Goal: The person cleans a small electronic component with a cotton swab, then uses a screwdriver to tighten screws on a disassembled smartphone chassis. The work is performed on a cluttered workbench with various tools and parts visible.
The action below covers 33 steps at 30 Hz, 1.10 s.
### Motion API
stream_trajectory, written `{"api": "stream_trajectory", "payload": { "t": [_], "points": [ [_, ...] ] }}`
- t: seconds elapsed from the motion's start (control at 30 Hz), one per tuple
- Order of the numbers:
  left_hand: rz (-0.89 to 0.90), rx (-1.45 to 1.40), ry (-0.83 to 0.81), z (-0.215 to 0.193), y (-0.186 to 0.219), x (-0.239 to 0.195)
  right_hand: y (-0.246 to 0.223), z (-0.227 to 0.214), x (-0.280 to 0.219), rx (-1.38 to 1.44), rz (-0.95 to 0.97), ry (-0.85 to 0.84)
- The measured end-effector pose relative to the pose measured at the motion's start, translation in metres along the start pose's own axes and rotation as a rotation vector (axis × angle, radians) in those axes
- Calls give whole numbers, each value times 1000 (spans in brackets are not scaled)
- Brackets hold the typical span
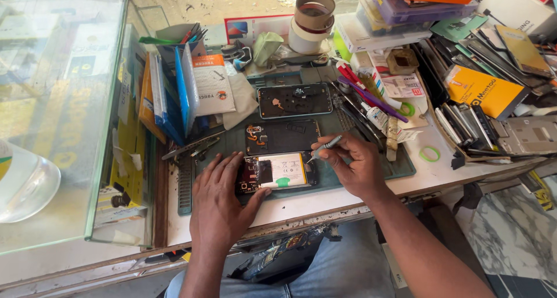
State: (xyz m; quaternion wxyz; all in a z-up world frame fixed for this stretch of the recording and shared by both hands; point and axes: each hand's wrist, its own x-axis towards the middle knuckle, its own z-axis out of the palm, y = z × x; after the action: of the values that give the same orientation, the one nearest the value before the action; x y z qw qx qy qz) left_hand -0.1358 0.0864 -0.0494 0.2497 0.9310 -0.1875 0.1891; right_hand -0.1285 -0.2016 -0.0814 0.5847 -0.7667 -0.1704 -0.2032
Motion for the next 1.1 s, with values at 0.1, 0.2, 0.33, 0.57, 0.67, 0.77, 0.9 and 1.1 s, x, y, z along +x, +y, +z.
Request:
{"api": "stream_trajectory", "payload": {
  "t": [0.1,0.2,0.33,0.57,0.67,0.77,0.9,1.1],
  "points": [
    [-4,-8,-1,0,0,-1,-1,0,1,-22,-1,-15],
    [-6,-11,-6,-1,2,1,-2,0,3,-15,-13,-31],
    [-16,-1,-19,-2,2,1,-2,1,2,-8,-11,-58],
    [-26,10,-19,-1,0,0,-6,0,9,32,-10,-151],
    [-20,0,-18,-1,1,0,-6,0,15,-67,-26,-163],
    [-7,-12,-2,-3,2,-1,-5,2,19,-179,-32,-103],
    [-9,-7,-1,-3,2,0,-3,3,13,-96,-59,7],
    [-11,-10,2,-1,3,-1,-2,1,6,-147,-58,103]
  ]
}}
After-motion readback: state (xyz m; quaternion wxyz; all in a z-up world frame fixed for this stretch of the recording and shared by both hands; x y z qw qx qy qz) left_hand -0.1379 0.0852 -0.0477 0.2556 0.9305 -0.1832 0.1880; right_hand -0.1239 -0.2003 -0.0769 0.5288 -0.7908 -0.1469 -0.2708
